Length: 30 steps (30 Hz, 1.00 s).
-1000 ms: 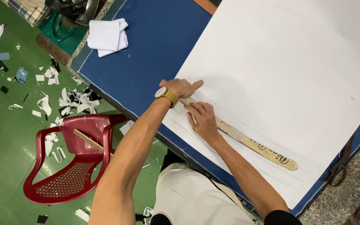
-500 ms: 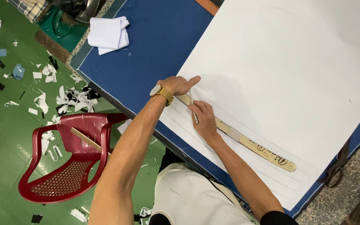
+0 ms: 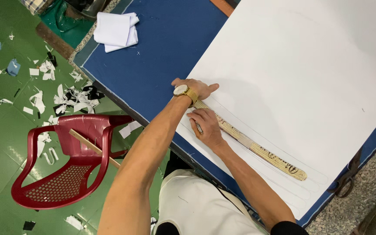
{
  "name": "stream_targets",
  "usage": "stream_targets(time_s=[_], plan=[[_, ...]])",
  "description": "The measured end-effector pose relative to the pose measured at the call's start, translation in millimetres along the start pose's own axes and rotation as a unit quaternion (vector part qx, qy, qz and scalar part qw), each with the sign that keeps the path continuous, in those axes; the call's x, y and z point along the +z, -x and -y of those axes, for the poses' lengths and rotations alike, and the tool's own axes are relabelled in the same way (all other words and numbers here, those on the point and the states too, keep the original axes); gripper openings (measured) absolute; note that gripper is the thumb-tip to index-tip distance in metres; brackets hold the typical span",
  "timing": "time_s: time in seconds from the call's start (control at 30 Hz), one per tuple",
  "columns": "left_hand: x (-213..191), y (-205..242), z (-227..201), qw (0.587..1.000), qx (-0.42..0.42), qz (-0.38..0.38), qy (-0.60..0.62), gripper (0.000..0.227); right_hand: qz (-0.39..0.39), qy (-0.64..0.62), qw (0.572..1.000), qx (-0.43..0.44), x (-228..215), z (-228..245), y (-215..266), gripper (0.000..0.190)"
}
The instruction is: The person uses a ruler and pen to draw parallel lines on a large white sheet of fabric laid on a blue table. They then use large shears to cut along the drawn lines, separating a strip of fabric. The person briefly picks up a folded white cloth and walks around the room before returning to the table.
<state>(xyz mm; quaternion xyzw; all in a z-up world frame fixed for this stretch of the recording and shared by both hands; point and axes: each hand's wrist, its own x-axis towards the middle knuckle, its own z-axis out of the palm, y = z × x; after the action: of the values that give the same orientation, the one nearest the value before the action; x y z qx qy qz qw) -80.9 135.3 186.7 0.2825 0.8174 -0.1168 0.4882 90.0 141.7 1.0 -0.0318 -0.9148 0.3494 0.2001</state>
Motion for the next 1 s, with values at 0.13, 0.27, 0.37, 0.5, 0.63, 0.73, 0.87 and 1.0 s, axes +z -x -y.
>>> stream_targets(time_s=[0.13,0.27,0.37,0.5,0.63,0.73,0.87,1.0], plan=[[-0.6,-4.5,0.7,1.000,0.017,-0.003,0.017,0.101,0.000,0.034,0.999,-0.009,4.9,8.3,-17.9,0.019],[2.1,-13.3,2.2,1.000,0.009,0.001,0.007,0.102,0.018,0.073,0.997,-0.012,17.8,2.6,-22.8,0.009],[-2.5,0.9,0.9,1.000,0.010,0.002,0.005,0.101,0.027,0.101,0.994,-0.008,24.5,-1.1,-23.9,0.007],[1.4,-7.6,1.3,1.000,0.011,-0.014,0.006,0.101,0.030,0.125,0.992,-0.005,23.8,3.0,-28.9,0.005],[-0.6,-2.5,0.2,1.000,0.002,-0.015,0.013,0.099,0.018,0.156,0.988,0.004,7.0,33.1,-44.2,0.004],[1.1,-5.5,1.2,1.000,0.009,-0.020,0.013,0.102,0.031,0.174,0.984,0.033,3.0,36.7,-36.0,0.006],[4.9,-4.3,-0.1,1.000,0.000,-0.026,0.017,0.101,0.028,0.134,0.986,0.092,-20.6,28.4,-0.8,0.008],[16.8,-12.3,4.1,0.999,0.006,-0.046,0.018,0.104,-0.011,0.073,0.991,0.113,-76.8,26.1,36.2,0.014]])
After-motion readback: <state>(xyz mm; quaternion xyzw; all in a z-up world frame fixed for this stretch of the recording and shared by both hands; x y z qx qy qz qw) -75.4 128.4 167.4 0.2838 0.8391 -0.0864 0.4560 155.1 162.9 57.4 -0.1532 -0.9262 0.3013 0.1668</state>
